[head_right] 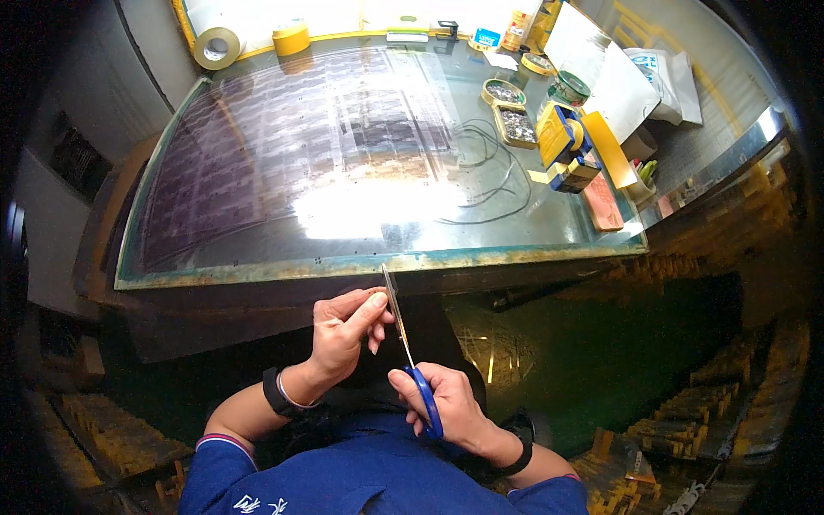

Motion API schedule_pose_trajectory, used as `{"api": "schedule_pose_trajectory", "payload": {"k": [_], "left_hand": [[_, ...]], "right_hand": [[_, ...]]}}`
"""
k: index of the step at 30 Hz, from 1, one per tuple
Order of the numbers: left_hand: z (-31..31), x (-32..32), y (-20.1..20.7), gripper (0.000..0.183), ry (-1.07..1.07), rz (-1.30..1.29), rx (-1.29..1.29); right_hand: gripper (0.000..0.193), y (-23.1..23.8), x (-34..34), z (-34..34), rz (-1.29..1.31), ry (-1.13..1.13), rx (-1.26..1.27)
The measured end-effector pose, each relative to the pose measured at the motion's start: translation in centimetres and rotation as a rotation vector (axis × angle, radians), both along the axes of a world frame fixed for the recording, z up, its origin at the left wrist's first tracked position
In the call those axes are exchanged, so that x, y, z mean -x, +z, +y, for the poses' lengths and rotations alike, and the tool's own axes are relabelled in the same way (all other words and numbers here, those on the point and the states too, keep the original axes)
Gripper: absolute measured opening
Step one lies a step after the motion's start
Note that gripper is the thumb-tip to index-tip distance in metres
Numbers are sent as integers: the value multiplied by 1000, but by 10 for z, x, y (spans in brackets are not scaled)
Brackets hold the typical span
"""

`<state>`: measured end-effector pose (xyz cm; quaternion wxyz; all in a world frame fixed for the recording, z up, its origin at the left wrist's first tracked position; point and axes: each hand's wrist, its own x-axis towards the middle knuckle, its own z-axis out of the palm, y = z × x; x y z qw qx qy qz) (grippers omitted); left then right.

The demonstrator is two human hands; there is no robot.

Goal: Cutting a patterned film or stencil sheet using scissors on a light table workstation.

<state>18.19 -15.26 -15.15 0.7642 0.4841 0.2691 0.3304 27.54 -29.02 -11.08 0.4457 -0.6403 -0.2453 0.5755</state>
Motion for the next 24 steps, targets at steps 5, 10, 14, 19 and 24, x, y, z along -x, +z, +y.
{"api": "schedule_pose_trajectory", "payload": {"k": [5, 10, 14, 19, 24], "left_hand": [[-5, 5, -2, 20, -13, 27, -7], [-4, 9, -1, 20, -14, 33, -66], [-5, 14, -2, 19, -44, 31, -59], [-9, 19, -4, 19, -61, 75, -129], [-14, 20, -4, 17, -61, 58, -218]], "right_hand": [[33, -8, -1, 5, 8, -13, -64], [34, -7, 0, 9, -5, -12, -86], [35, -4, 1, 9, -88, -15, -10], [35, -4, 2, 12, -87, -13, -43], [28, -4, 0, 15, -53, 21, -54]]}}
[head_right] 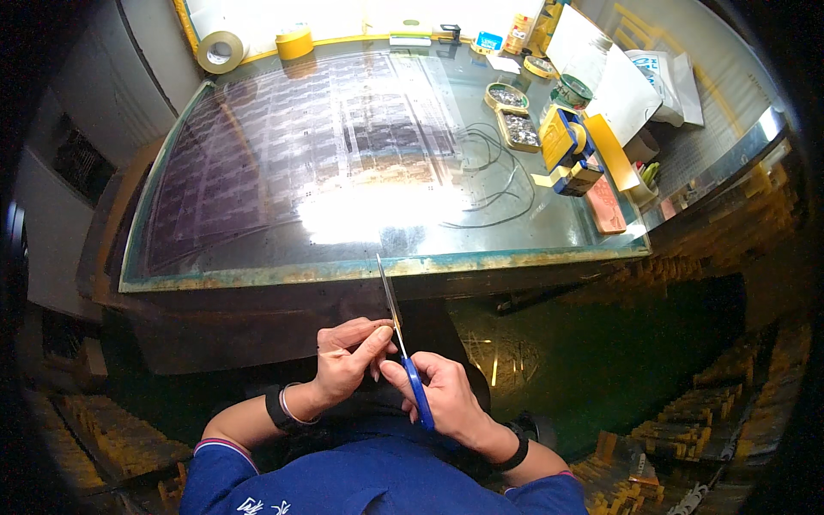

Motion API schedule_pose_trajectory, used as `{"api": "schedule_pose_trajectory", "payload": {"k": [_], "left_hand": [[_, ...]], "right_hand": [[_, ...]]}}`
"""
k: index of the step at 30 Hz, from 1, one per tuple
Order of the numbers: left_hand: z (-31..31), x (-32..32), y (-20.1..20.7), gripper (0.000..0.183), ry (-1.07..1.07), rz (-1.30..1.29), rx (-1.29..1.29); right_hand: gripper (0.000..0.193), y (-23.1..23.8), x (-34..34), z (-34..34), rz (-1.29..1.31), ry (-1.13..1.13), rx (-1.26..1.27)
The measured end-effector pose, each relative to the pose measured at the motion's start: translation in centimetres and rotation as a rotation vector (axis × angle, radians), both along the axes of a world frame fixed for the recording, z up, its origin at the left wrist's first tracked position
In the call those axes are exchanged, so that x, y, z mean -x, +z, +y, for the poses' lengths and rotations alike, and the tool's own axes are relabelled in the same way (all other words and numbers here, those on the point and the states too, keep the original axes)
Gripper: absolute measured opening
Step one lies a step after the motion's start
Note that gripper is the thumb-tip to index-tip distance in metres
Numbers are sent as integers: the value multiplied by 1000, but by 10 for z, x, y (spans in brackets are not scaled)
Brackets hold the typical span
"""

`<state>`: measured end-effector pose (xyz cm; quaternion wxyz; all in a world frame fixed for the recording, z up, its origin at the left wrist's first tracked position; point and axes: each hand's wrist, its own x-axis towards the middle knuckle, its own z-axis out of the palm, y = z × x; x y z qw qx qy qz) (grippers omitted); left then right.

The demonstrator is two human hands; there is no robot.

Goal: Cutting a patterned film or stencil sheet using scissors on a light table workstation.

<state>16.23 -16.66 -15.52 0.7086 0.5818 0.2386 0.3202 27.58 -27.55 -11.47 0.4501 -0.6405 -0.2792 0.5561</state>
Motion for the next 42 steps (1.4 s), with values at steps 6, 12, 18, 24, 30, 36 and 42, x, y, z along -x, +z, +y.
{"api": "schedule_pose_trajectory", "payload": {"k": [6, 12, 18, 24, 30, 36, 42], "left_hand": [[-1, 3, 0, 17, -12, 24, -34], [-8, 4, -8, 15, -25, 24, -141], [-10, 5, -10, 14, -38, 56, -169], [-13, 6, -14, 15, -55, 48, -210], [-14, 7, -14, 9, -51, 46, -352], [-15, 8, -17, 7, -81, 58, -387], [-22, 9, -23, 8, -98, 65, -430]], "right_hand": [[26, 6, 2, 0, -20, -7, 59], [26, 3, 2, 5, 43, -54, -24], [26, 12, 0, 5, -7, -38, 34], [28, 11, 0, 7, 61, -78, -18], [36, 9, -1, 8, 37, -101, -36], [37, 13, -1, 7, 22, -90, -13], [39, 9, -3, 11, 110, -138, -74]]}}
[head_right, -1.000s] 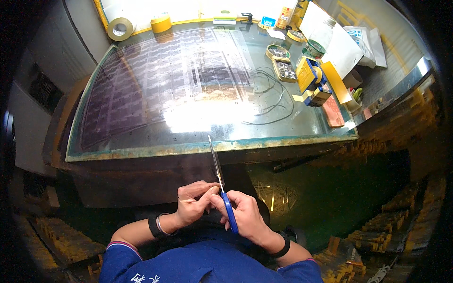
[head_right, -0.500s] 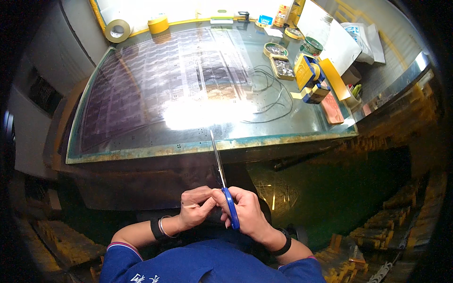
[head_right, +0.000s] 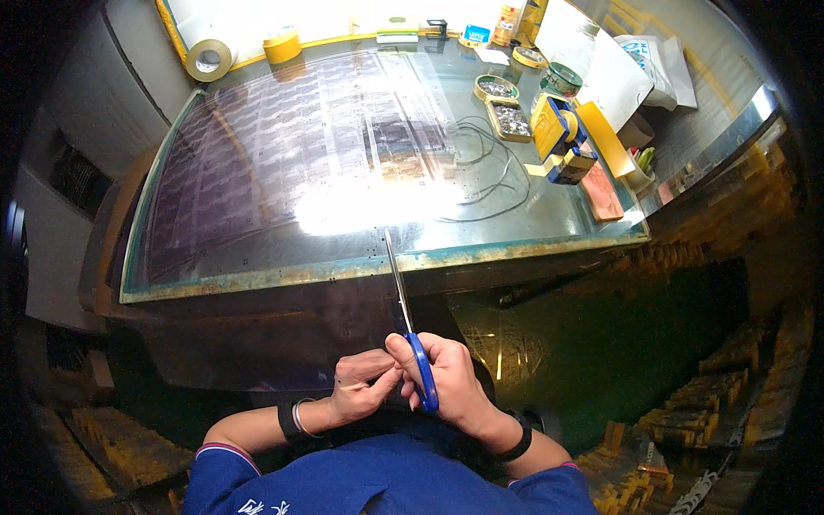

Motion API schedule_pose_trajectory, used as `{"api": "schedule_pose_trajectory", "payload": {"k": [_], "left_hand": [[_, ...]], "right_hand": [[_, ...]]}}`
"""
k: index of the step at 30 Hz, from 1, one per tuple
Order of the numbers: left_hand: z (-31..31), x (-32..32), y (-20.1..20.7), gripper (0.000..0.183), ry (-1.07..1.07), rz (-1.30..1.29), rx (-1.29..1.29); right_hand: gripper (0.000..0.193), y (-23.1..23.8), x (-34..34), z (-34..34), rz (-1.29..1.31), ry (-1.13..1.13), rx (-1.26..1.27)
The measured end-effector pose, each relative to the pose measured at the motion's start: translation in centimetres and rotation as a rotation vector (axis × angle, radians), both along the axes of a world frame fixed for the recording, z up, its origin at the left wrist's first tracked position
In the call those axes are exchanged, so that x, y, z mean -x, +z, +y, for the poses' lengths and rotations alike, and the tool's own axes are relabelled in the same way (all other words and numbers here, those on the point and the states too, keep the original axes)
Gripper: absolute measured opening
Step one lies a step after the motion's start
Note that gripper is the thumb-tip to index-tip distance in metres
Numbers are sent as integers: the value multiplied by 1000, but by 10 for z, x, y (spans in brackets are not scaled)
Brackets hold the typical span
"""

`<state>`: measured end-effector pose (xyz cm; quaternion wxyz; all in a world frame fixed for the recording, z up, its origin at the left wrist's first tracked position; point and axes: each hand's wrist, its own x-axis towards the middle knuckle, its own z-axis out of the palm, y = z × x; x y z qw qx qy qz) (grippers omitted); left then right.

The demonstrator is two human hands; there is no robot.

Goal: Cutting a patterned film or stencil sheet using scissors on a light table workstation.

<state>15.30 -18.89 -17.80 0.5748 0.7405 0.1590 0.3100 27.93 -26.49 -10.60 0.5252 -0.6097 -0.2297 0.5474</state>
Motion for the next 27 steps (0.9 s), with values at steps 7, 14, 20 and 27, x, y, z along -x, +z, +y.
{"api": "schedule_pose_trajectory", "payload": {"k": [7, 14, 20, 27], "left_hand": [[-2, 0, -1, 11, -6, -10, 11], [-3, 5, -4, 17, -29, 30, 2], [3, 7, 8, 16, -29, 49, 27], [40, 6, 33, 19, 52, 30, 604]], "right_hand": [[41, 6, -1, 3, 20, 5, 11], [40, 8, -1, 3, -95, 20, 67], [36, 11, -3, 1, -133, 27, 76], [28, -3, -15, -16, -192, 98, 80]]}}
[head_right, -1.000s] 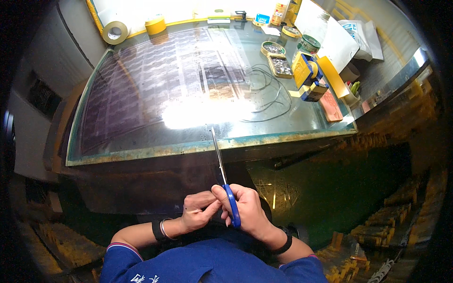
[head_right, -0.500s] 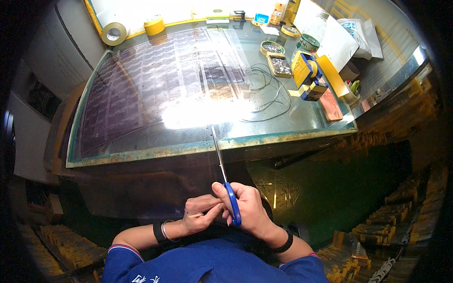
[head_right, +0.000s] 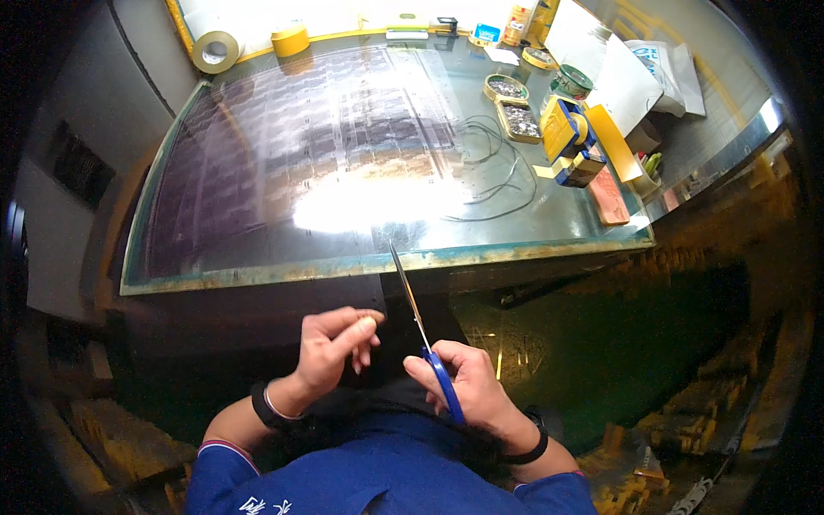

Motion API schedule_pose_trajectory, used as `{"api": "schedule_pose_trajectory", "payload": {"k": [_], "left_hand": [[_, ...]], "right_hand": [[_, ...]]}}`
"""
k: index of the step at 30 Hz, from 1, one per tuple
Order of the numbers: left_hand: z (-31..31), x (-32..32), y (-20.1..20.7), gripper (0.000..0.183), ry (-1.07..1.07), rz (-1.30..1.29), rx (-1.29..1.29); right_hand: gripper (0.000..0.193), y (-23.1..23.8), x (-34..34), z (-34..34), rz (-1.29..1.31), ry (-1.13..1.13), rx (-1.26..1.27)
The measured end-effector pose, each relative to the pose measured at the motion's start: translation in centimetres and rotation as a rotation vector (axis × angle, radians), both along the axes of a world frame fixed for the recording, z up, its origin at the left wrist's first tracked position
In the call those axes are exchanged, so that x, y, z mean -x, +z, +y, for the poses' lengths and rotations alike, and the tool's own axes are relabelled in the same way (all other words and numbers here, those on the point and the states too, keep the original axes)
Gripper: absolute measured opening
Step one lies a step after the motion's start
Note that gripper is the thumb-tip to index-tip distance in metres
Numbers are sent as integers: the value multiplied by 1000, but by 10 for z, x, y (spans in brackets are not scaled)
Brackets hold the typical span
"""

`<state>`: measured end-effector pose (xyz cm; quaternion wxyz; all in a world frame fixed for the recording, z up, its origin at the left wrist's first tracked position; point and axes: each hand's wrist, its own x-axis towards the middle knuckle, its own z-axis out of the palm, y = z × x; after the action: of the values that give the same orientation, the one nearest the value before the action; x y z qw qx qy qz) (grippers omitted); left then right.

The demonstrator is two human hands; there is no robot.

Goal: Cutting a patterned film or stencil sheet using scissors on a light table workstation.

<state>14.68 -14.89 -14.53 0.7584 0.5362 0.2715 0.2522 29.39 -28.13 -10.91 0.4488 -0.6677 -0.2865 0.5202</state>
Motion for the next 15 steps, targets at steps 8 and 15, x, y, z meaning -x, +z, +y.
{"api": "schedule_pose_trajectory", "payload": {"k": [8, 15], "left_hand": [[8, 6, -9, 24, 80, -72, 355], [12, 3, 2, 17, 124, -68, 410]], "right_hand": [[32, -18, -15, -16, 33, 221, 223], [31, -25, -16, -14, 91, 276, 139]]}}
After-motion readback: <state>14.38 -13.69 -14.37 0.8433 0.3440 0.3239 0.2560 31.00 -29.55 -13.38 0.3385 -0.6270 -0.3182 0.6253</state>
